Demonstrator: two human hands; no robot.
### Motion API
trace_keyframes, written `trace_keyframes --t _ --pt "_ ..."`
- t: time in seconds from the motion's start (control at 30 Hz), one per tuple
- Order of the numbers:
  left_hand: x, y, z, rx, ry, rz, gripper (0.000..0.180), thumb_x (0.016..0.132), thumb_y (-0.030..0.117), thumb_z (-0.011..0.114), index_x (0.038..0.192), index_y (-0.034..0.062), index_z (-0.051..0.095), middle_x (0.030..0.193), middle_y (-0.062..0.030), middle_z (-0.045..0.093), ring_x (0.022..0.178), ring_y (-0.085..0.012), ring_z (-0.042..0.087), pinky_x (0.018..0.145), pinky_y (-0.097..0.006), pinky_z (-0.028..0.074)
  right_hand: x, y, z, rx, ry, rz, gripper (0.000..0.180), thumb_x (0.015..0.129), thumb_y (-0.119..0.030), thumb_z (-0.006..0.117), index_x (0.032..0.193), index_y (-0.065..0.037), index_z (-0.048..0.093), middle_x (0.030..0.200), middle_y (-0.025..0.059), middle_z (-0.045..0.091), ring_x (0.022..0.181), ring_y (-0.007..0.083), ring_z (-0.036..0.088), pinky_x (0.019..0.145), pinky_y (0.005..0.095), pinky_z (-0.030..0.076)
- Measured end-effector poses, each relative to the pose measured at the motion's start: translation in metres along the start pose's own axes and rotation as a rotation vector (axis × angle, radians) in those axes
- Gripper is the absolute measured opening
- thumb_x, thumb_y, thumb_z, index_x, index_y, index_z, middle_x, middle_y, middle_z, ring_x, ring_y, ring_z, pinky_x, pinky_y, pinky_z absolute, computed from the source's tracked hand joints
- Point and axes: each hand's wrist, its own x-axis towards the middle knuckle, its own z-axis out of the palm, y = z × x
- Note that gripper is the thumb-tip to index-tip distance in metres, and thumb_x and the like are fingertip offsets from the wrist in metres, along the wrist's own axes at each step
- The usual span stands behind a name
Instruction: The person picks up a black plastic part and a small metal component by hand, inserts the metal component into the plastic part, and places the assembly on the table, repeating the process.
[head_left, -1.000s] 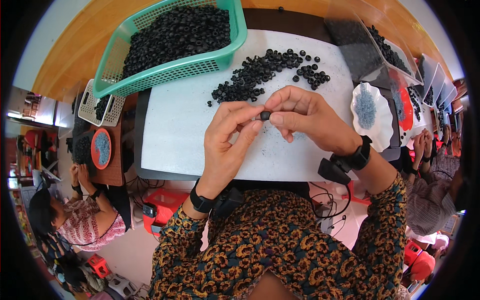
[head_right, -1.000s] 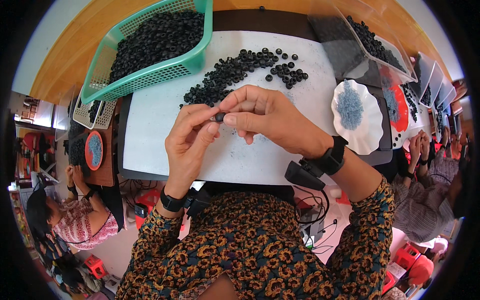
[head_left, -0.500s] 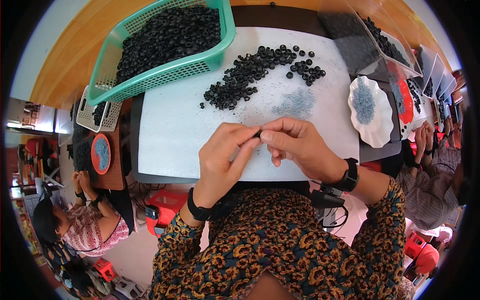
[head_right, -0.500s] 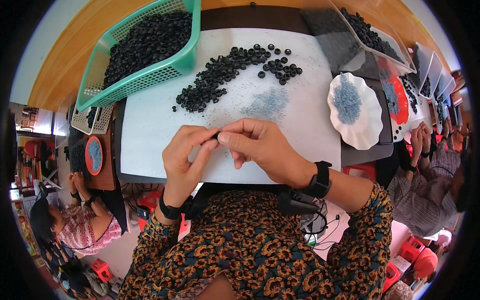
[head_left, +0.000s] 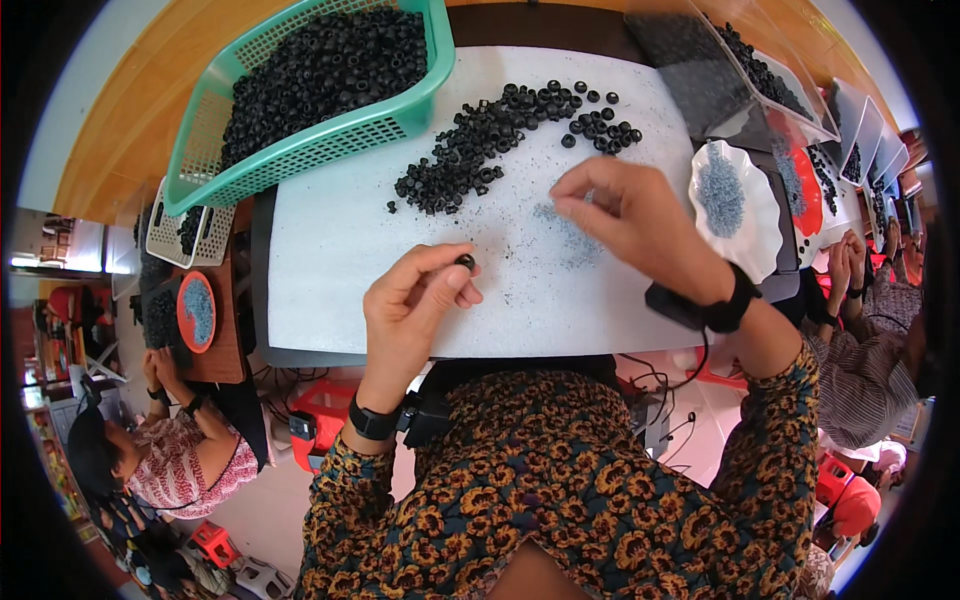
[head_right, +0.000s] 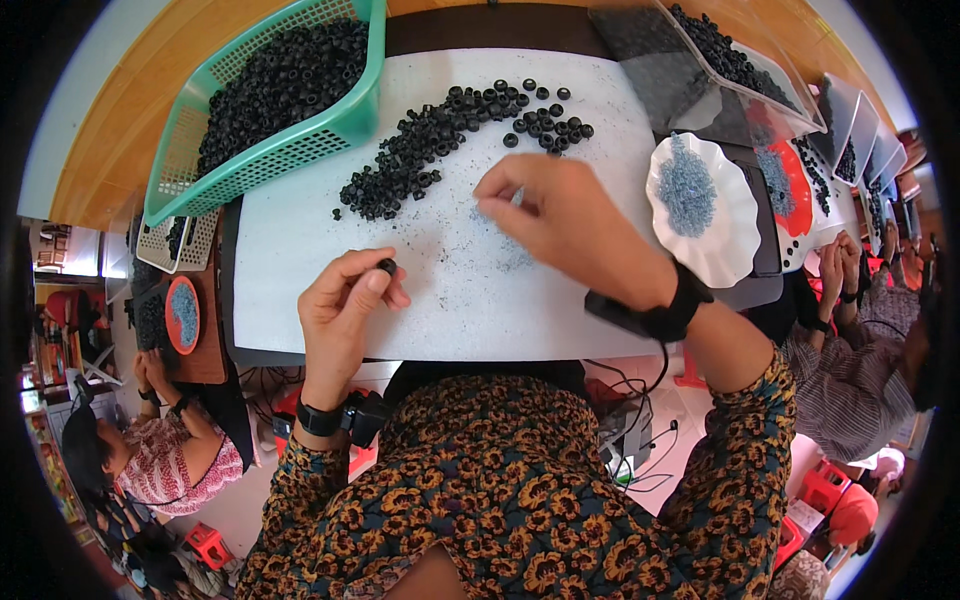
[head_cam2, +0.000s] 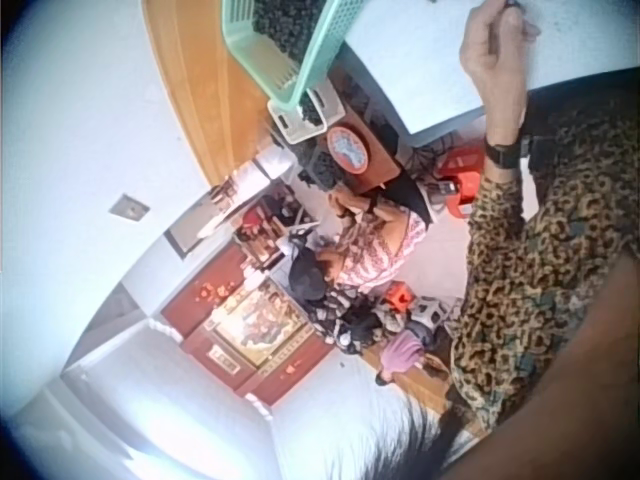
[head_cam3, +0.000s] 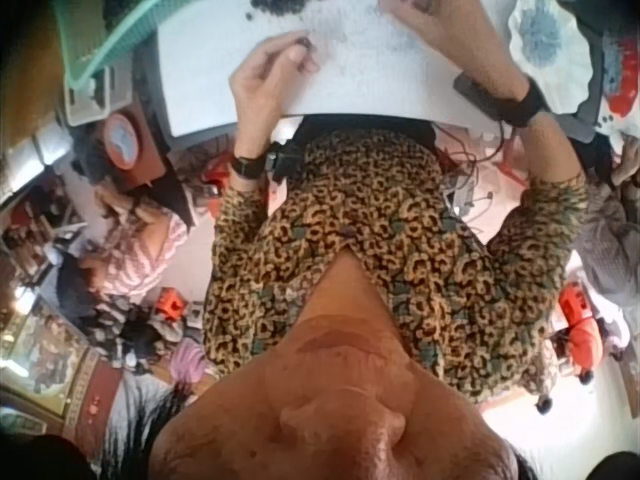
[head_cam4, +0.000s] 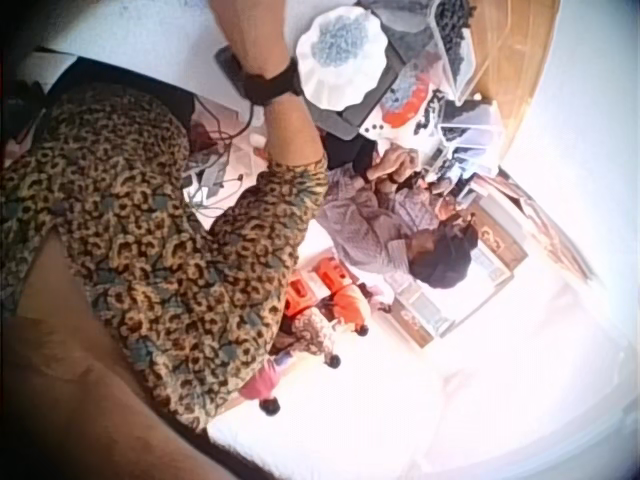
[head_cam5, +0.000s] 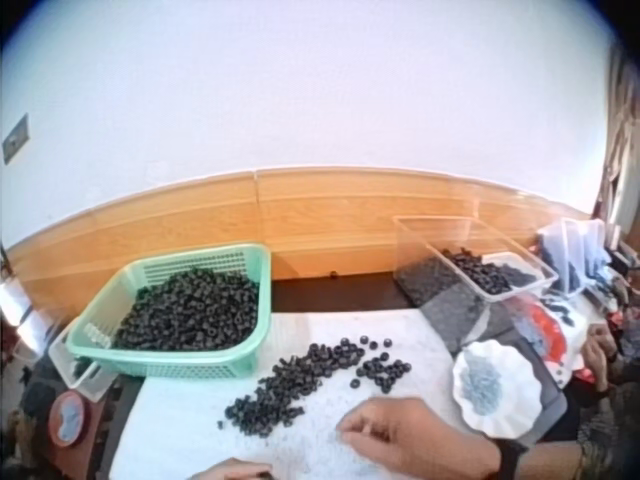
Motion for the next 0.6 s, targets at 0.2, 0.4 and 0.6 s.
trace_keyframes --t 0.2,0.4,0.6 --pt "0.003 -0.002 -0.005 -0.062 0.014 -0.037 0.022 0.094 0.005 0.061 0.115 -0.0035 0.063 0.098 -0.0103 0.068 0.078 -0.0131 0.065 0.073 -0.026 0.053 0.012 0.007 -0.005 -0.375 -0.030 -0.175 0.010 0.082 -0.016 0.068 0.081 -0.006 0.066 0.080 0.0086 0.062 0.072 0.0282 0.064 0.063 0.0380 0.051" --pt "0.003 -0.004 -0.005 -0.051 0.017 -0.014 0.022 0.094 0.003 0.061 0.115 -0.0029 0.062 0.100 -0.0104 0.067 0.081 -0.0129 0.065 0.073 -0.025 0.052 0.013 0.006 0.017 -0.696 -0.040 -0.289 0.013 0.078 -0.017 0.070 0.082 -0.005 0.067 0.083 0.0098 0.060 0.073 0.0272 0.064 0.064 0.0375 0.053" --pt "0.002 -0.001 0.000 -0.056 0.022 -0.014 0.021 0.093 0.005 0.062 0.113 -0.0021 0.063 0.097 -0.0109 0.065 0.080 -0.0143 0.063 0.072 -0.027 0.050 0.017 0.010 0.026 -0.727 -0.013 -0.357 0.008 0.077 -0.010 0.066 0.082 -0.004 0.066 0.082 0.0106 0.059 0.075 0.0271 0.064 0.063 0.0369 0.053"
